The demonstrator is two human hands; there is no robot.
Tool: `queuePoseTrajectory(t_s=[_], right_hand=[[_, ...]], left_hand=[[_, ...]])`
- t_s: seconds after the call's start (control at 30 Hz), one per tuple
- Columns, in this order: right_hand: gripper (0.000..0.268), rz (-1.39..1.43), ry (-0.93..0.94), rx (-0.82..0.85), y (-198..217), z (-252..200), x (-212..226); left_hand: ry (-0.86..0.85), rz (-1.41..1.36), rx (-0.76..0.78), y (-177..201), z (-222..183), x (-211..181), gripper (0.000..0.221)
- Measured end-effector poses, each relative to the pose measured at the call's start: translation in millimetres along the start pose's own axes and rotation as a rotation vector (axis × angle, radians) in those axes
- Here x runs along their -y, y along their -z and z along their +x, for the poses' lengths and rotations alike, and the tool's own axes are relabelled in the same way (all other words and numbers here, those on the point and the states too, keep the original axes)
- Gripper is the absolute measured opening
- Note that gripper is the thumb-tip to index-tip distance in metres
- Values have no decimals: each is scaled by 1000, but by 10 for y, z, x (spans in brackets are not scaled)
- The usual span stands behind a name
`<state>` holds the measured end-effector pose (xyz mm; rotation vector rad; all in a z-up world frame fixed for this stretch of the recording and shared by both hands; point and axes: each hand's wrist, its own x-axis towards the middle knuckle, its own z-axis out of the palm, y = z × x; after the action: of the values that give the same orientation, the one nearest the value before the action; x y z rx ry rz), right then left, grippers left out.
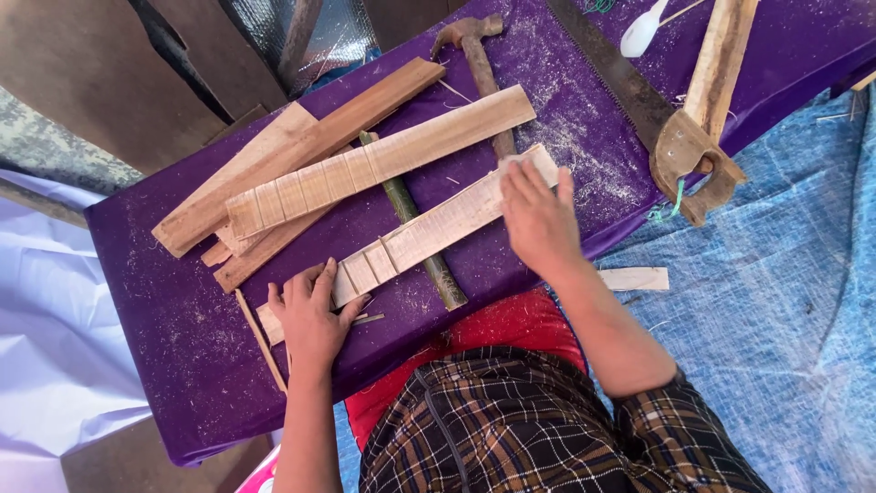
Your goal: A person is sanding a wooden board with sandpaper and organizing small wooden sticks on a low workbench.
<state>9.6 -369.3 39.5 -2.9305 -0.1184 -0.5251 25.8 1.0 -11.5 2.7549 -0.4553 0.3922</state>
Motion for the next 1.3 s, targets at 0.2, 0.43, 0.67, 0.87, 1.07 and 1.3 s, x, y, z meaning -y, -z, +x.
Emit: queuePoseTrajectory(t_s=[0.2, 0.43, 0.67, 0.87, 1.07, 1.3], right_hand=[[38, 149, 107, -32, -447, 31, 594], [40, 105, 276, -76, -169, -352, 312], [42, -120, 29, -121, -257, -259, -398], [36, 251, 333, -56, -429, -348, 874], [41, 78, 269, -102, -95, -330, 174], [42, -252, -29, -61, -233, -65, -314]], left_hand=[[4, -1, -3, -23, 12, 18, 73], [-8, -4, 20, -43, -8, 57, 76], [-41, -45, -13, -22, 10, 35, 78], [-10, -59, 14, -23, -3, 53, 80], [-1, -46, 43, -14, 2, 50, 81], [-36, -99, -4, 14, 5, 30, 78]])
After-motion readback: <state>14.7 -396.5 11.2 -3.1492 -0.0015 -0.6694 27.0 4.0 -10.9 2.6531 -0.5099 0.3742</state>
